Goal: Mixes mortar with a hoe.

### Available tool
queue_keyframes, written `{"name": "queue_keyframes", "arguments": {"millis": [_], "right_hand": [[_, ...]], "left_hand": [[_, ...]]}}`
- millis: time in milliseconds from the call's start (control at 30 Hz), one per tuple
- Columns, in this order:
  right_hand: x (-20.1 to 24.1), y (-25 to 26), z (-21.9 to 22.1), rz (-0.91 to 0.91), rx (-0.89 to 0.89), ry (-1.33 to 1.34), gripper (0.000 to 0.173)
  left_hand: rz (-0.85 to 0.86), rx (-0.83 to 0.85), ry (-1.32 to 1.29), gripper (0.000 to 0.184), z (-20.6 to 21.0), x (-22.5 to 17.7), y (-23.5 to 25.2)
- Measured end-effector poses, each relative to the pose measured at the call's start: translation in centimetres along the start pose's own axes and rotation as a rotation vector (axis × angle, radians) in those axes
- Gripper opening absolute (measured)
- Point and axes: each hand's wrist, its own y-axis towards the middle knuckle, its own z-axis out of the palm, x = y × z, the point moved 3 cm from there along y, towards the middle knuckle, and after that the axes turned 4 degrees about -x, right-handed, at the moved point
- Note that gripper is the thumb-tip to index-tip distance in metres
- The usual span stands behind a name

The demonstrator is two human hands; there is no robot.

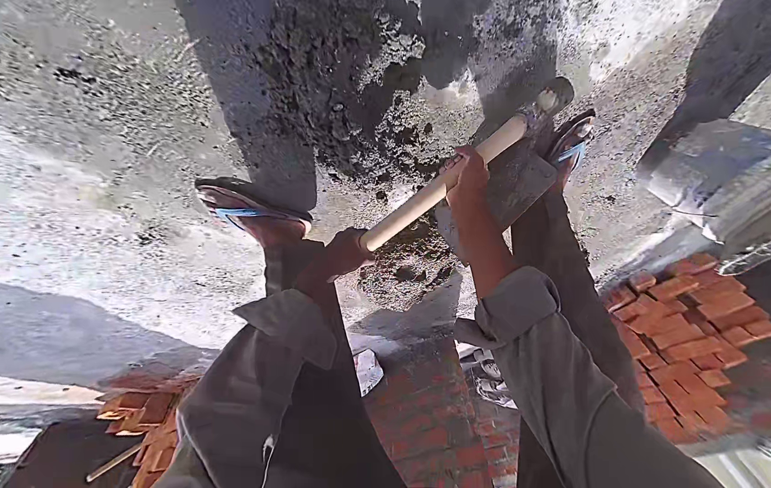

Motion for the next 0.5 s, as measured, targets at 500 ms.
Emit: {"name": "queue_keyframes", "arguments": {"millis": [500], "right_hand": [[-1.7,-13.5,3.3,0.075,0.923,0.497,0.013]], "left_hand": [[0.003,-0.712,0.485,0.046,-2.5,-1.3,-22.4]]}}
